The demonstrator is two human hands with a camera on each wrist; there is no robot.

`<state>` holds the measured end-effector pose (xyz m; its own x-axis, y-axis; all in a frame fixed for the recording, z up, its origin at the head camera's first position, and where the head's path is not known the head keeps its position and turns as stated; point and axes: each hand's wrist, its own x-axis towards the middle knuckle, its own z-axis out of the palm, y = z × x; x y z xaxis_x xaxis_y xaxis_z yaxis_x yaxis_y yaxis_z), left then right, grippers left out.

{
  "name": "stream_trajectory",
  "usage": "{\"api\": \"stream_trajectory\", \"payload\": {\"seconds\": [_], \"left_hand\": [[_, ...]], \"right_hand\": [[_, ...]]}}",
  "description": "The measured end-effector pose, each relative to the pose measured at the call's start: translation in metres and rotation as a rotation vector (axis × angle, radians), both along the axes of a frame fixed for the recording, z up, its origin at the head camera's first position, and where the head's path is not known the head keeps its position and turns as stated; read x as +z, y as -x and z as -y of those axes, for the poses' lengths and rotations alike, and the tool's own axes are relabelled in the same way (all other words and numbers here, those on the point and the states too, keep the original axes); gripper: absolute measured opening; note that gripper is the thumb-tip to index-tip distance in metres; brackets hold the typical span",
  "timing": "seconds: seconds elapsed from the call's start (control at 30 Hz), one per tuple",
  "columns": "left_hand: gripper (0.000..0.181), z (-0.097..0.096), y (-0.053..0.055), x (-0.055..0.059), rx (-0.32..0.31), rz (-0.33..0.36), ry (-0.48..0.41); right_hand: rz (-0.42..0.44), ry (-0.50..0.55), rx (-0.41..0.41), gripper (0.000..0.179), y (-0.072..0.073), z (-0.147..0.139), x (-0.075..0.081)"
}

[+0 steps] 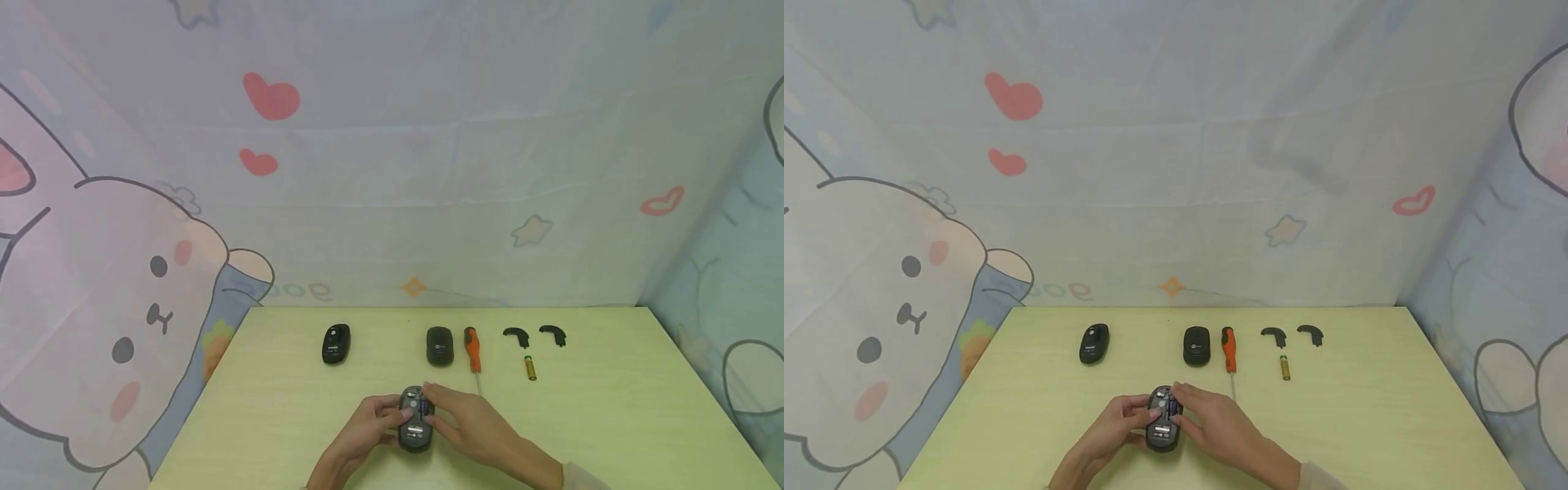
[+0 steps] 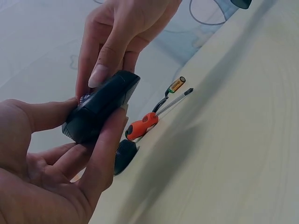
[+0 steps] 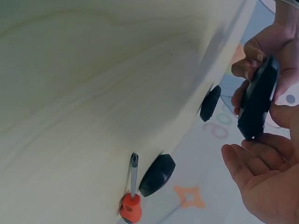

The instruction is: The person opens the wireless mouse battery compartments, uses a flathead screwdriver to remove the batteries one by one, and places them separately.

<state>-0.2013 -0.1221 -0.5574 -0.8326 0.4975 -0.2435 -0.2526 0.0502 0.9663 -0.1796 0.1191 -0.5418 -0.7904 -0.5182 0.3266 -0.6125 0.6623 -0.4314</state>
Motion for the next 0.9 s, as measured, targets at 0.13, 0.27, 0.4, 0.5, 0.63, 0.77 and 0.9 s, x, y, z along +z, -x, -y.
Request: {"api": "stream_trajectory", "payload": {"seconds": [0.13, 0.27, 0.4, 0.5, 0.63, 0.77, 0.9], "left_hand": [[0.052, -0.001, -0.0004, -0.0005, -0.003, -0.003, -0.007], [0.052, -0.0029, -0.0001, -0.0005, -0.003, -0.013, -0.013], [0.051, -0.0052, 0.0002, -0.0003, 0.014, -0.017, -0.025], [0.05, -0.0062, 0.0003, -0.0008, 0.028, -0.016, -0.026], [0.05, -0.0065, 0.0011, -0.0018, 0.037, -0.01, -0.025], [0.049, -0.0069, 0.0021, -0.0034, 0.039, -0.006, -0.026], [0.048, -0.0074, 0.0024, -0.0057, 0.049, 0.0, -0.02]], "right_hand": [[0.006, 0.035, -0.016, 0.044, 0.0004, 0.0007, -0.0018], [-0.032, 0.069, -0.034, 0.039, -0.0001, 0.0013, -0.0016], [-0.086, 0.098, -0.038, 0.035, -0.0004, 0.0018, -0.0019], [-0.114, 0.112, -0.025, 0.034, 0.0002, 0.0024, -0.0031], [-0.15, 0.145, 0.008, 0.036, 0.0016, 0.0032, -0.0039], [-0.172, 0.181, 0.019, 0.036, 0.002, 0.0039, -0.0039], [-0.179, 0.205, 0.015, 0.035, 0.0013, 0.0052, -0.0059]]}}
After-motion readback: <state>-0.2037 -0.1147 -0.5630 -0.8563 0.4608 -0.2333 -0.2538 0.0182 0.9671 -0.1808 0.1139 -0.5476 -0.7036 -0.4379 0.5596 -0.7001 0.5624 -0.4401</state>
